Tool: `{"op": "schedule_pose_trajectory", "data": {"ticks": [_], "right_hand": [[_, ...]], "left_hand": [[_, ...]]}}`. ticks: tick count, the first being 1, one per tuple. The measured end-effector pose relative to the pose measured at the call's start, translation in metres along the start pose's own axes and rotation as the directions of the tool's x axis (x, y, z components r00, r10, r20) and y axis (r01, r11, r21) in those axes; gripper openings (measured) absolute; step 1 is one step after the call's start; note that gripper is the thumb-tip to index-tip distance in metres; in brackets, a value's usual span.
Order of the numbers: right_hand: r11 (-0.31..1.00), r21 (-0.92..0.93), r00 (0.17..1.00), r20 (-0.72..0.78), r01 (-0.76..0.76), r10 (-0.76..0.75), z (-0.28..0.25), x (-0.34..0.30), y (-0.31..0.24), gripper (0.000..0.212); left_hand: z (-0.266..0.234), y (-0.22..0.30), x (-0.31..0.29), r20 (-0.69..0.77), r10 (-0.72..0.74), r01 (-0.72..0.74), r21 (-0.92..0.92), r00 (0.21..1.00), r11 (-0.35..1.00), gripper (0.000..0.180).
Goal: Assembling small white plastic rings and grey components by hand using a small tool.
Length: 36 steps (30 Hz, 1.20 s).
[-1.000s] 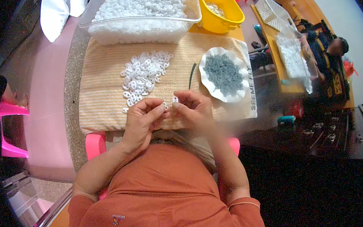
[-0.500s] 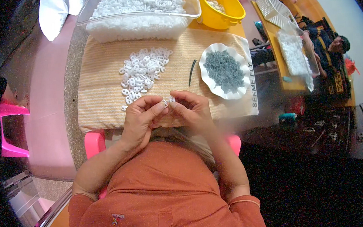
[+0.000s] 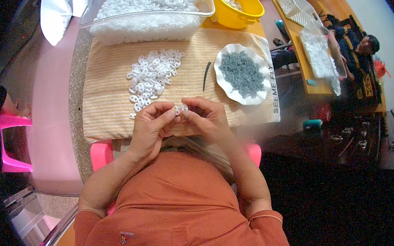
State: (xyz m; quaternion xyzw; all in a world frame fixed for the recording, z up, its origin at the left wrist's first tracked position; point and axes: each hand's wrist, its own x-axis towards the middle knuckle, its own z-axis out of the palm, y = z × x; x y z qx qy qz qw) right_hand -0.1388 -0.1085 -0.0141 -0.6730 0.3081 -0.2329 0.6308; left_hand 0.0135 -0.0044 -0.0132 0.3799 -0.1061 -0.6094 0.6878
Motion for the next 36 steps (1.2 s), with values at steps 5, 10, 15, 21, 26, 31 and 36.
{"op": "schedule_pose_trajectory", "data": {"ticks": [5, 10, 15, 21, 26, 31, 36], "right_hand": [[0.991, 0.131, 0.999, 0.009, -0.036, 0.036, 0.001, -0.001, -0.002, 0.028], [0.98, 0.189, 0.998, 0.028, -0.054, 0.05, 0.0, -0.002, -0.004, 0.027], [0.972, 0.229, 0.999, 0.01, -0.043, 0.042, -0.002, -0.002, -0.005, 0.026], [0.958, 0.274, 0.997, 0.044, -0.079, 0.069, -0.005, -0.003, -0.009, 0.028], [0.965, 0.251, 0.997, 0.04, -0.077, 0.069, -0.005, -0.002, -0.009, 0.03], [0.964, 0.255, 0.996, 0.056, -0.075, 0.062, -0.006, -0.003, -0.01, 0.031], [0.963, 0.256, 0.996, 0.062, -0.083, 0.069, -0.007, -0.003, -0.007, 0.031]], "left_hand": [[-0.001, 0.001, 0.001, 0.015, -0.021, 0.021, -0.021, 1.0, 1.0, 0.015], [-0.003, 0.001, 0.001, 0.032, -0.037, 0.038, -0.037, 0.999, 0.999, 0.015], [0.0, 0.002, 0.0, 0.012, -0.04, 0.041, -0.04, 0.999, 0.998, 0.015], [0.001, 0.005, 0.0, 0.019, -0.057, 0.058, -0.019, 0.998, 0.998, 0.015], [0.003, 0.007, 0.0, 0.021, -0.064, 0.064, -0.012, 0.998, 0.998, 0.015], [0.003, 0.008, -0.001, -0.011, -0.092, 0.092, 0.033, 0.996, 0.995, 0.016], [0.004, 0.009, -0.001, -0.005, -0.093, 0.094, 0.044, 0.996, 0.995, 0.016]]}}
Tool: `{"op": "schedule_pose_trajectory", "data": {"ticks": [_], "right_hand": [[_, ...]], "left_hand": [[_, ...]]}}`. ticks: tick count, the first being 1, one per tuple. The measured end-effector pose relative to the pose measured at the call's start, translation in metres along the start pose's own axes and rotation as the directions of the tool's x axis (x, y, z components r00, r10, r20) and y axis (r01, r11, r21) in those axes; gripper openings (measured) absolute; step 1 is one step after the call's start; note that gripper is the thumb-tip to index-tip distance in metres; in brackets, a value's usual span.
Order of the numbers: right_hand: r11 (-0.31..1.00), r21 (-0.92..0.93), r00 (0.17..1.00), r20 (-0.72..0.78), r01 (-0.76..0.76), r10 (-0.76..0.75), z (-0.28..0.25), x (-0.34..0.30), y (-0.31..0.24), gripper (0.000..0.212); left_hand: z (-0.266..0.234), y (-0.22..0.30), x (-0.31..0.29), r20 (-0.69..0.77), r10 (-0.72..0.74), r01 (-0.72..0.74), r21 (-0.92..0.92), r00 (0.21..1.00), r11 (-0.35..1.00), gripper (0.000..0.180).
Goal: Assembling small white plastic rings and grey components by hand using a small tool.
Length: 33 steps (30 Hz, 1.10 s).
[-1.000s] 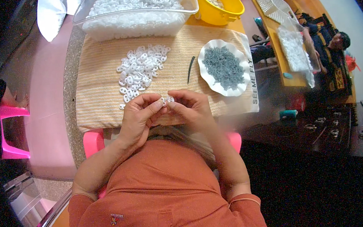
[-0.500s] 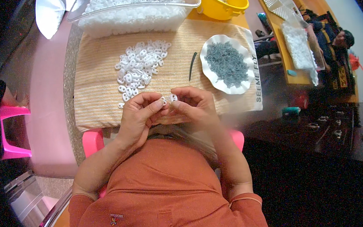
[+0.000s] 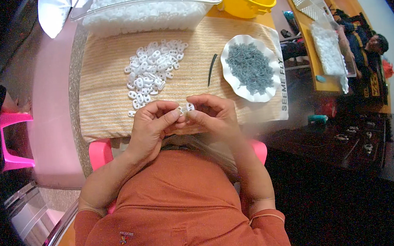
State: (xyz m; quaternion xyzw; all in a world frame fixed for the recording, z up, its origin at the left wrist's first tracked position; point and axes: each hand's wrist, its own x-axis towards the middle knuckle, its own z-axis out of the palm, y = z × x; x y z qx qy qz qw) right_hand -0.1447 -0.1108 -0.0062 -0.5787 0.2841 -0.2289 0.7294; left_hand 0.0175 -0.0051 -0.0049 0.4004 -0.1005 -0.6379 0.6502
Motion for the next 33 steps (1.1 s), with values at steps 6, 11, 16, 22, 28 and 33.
{"op": "schedule_pose_trajectory", "data": {"ticks": [6, 11, 16, 22, 28, 33], "right_hand": [[1.0, -0.012, 1.0, -0.009, 0.006, -0.006, -0.0021, -0.0009, -0.001, 0.03], [1.0, 0.003, 1.0, -0.011, 0.015, -0.015, -0.0013, -0.0004, -0.0007, 0.029], [1.0, -0.014, 1.0, -0.027, 0.006, -0.007, -0.0011, -0.0016, -0.0017, 0.029], [0.999, -0.04, 0.999, -0.044, -0.004, 0.003, -0.0008, -0.0016, -0.002, 0.028], [1.0, -0.028, 1.0, -0.019, 0.01, -0.011, -0.0033, -0.0015, -0.0005, 0.027], [1.0, -0.017, 1.0, 0.004, 0.021, -0.021, -0.0002, -0.0018, -0.0037, 0.027]], "left_hand": [[-0.0007, -0.0001, 0.0002, -0.008, -0.016, 0.016, 0.009, 1.0, 1.0, 0.016], [-0.001, -0.0007, 0.0001, -0.009, -0.019, 0.019, 0.002, 1.0, 1.0, 0.016], [-0.0008, -0.0003, 0.0001, -0.008, -0.042, 0.042, 0.017, 0.999, 0.999, 0.017], [-0.0017, -0.0004, -0.0001, 0.006, -0.033, 0.033, 0.029, 0.999, 0.999, 0.018], [-0.0014, -0.0016, 0.0, -0.002, -0.029, 0.029, 0.036, 1.0, 0.999, 0.017], [-0.0027, -0.004, 0.0012, 0.009, -0.017, 0.016, 0.05, 1.0, 0.999, 0.016]]}}
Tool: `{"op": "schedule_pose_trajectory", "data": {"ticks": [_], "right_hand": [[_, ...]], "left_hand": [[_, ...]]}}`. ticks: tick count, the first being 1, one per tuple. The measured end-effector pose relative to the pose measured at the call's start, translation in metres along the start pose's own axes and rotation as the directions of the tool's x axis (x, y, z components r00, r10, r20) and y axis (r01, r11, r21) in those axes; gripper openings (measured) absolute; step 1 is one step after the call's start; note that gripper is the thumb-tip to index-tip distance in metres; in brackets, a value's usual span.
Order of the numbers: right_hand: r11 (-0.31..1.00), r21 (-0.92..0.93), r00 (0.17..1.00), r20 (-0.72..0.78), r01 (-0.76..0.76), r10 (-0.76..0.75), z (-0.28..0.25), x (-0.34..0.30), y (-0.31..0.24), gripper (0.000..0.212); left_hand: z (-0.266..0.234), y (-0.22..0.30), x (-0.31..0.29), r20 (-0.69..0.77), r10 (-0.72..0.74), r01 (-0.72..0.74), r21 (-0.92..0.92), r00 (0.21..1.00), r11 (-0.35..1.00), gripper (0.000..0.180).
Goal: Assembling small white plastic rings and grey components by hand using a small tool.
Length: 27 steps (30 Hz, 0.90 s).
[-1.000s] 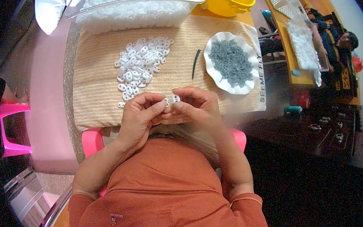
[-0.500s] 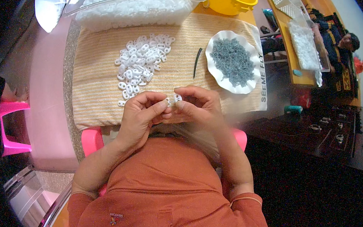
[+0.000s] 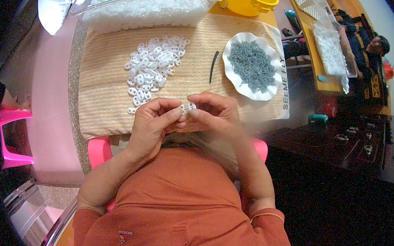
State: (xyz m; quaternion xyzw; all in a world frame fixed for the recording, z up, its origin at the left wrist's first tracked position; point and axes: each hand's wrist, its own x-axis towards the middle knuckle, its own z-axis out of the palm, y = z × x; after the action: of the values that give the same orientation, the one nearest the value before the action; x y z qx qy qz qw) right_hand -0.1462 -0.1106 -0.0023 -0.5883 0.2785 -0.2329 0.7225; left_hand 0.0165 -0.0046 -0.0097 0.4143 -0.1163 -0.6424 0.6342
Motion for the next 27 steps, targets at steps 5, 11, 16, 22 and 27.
{"op": "schedule_pose_trajectory", "data": {"ticks": [5, 11, 16, 22, 27], "right_hand": [[0.999, -0.027, 1.0, 0.02, 0.022, -0.022, -0.0005, -0.0005, -0.0014, 0.028], [0.994, -0.087, 0.998, 0.026, 0.06, -0.058, -0.0012, 0.0003, 0.0, 0.028], [0.988, -0.13, 0.996, 0.041, 0.083, -0.078, -0.0019, 0.0008, 0.0, 0.027], [0.985, -0.118, 0.989, 0.084, 0.128, -0.119, 0.0018, 0.0017, 0.0016, 0.025], [0.997, -0.056, 0.996, 0.068, 0.056, -0.052, 0.0049, -0.0005, -0.0026, 0.026]], "left_hand": [[0.0001, 0.0006, -0.0006, -0.005, -0.006, 0.006, 0.007, 1.0, 1.0, 0.016], [-0.0002, 0.0, -0.0005, 0.0, 0.001, -0.001, 0.003, 1.0, 1.0, 0.017], [-0.0004, 0.0006, -0.0004, 0.0, -0.015, 0.015, 0.018, 1.0, 1.0, 0.017], [-0.0014, -0.0014, -0.0004, 0.036, 0.02, -0.022, 0.043, 0.999, 0.999, 0.017], [-0.0019, -0.0024, -0.0001, 0.045, 0.027, -0.029, 0.042, 0.999, 0.999, 0.017]]}}
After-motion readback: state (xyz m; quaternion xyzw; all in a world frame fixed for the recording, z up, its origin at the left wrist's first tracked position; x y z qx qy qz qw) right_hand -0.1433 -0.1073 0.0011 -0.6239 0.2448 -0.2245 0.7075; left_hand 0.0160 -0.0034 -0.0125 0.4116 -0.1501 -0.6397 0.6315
